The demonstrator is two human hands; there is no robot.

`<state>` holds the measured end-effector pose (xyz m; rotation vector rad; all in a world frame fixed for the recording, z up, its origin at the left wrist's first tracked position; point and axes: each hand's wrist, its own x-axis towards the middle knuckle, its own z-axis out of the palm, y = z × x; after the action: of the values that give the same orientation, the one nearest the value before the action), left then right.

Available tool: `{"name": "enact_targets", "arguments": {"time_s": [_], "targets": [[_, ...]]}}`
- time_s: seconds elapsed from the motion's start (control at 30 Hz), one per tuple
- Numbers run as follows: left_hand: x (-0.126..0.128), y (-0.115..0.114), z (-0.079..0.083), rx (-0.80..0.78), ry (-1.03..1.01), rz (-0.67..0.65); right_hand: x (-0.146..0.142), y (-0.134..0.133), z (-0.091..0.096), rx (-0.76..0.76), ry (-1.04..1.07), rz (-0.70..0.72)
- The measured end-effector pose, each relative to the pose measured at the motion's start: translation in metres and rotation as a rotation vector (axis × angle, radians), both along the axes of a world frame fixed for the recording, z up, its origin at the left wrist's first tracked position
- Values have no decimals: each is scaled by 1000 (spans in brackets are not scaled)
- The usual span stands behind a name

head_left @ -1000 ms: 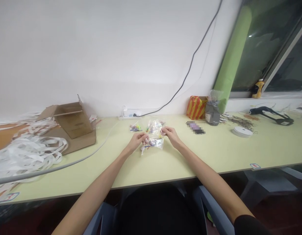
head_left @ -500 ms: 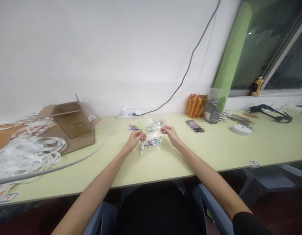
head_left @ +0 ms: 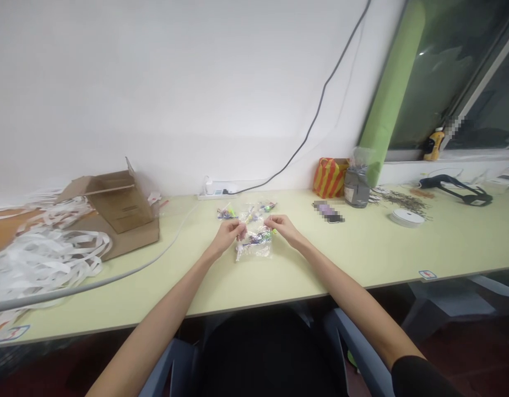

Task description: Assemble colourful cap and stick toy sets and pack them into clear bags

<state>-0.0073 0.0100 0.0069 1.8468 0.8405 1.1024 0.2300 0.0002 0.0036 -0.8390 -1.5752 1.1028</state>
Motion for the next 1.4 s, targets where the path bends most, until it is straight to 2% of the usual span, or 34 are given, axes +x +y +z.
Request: {"name": "enact_targets", "arguments": {"time_s": [0.97,1.27,1.4], "targets": [[-1,1,-1,31,14,-24,1,1,0,19,-25,-11],[1,2,-2,-7,-5,-8,2,4,-3,-9,-14,-58],[0,4,-3,-41,-47,40,4,5,-4,-10,-2,-55]]}}
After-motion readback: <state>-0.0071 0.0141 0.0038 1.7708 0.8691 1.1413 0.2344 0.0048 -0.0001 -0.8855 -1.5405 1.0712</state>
